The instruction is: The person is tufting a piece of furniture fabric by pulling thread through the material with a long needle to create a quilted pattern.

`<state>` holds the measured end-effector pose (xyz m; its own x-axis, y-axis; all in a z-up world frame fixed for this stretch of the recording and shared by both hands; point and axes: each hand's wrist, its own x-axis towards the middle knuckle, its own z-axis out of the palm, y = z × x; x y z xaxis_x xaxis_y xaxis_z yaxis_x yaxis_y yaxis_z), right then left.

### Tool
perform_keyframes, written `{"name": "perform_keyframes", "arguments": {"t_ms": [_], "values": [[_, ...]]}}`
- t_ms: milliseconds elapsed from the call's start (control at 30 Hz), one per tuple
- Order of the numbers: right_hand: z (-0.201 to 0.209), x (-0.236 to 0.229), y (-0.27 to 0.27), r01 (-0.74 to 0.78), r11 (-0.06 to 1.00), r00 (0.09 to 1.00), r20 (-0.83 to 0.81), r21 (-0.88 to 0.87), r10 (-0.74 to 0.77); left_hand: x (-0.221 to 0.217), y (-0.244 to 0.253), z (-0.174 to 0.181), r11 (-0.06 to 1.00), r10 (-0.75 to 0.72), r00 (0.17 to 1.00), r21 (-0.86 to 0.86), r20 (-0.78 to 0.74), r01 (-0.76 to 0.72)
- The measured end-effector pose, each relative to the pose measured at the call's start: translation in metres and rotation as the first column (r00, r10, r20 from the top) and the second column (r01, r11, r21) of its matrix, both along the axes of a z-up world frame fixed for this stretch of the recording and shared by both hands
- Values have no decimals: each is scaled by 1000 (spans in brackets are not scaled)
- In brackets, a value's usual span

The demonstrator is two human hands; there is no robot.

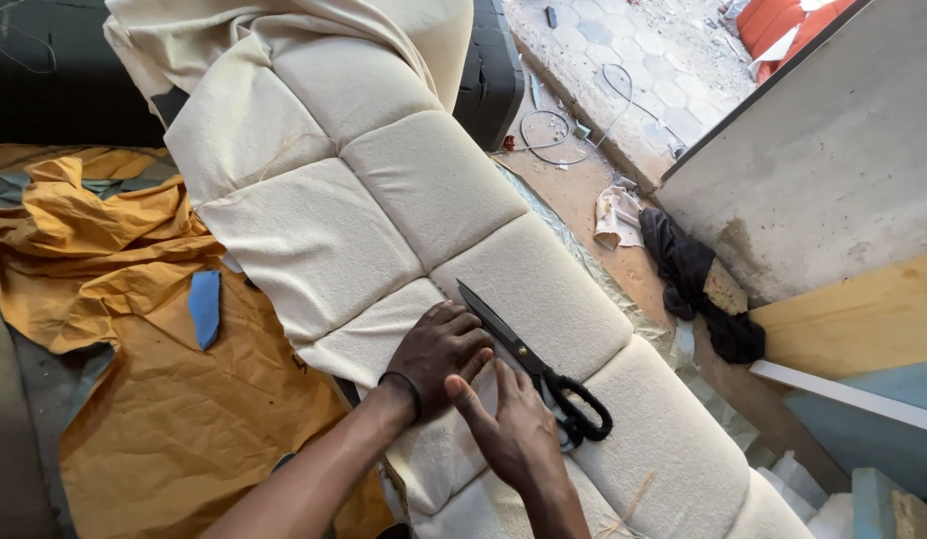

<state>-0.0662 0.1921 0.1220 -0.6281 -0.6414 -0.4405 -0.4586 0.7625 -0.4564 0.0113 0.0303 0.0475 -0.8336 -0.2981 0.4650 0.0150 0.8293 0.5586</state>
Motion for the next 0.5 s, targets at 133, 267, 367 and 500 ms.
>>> {"name": "perform_keyframes", "arguments": {"t_ms": [133, 267, 367, 500], "values": [[7, 1, -8, 37, 996, 996, 76, 82, -43, -7, -2, -10, 999, 10, 1000, -38, -6, -10], [-10, -2, -6, 43, 999, 999, 29, -2, -43, -13, -3, -28, 1000, 14, 999, -17, -32, -14], [-12, -8, -16, 70, 997, 997, 20, 24, -71, -21, -7, -32, 999, 27, 1000, -20, -10, -27], [-14, -6, -16, 91, 987, 993, 62, 131, -99, -24, -12, -33, 1000, 3, 999, -9, -47, -3]]}}
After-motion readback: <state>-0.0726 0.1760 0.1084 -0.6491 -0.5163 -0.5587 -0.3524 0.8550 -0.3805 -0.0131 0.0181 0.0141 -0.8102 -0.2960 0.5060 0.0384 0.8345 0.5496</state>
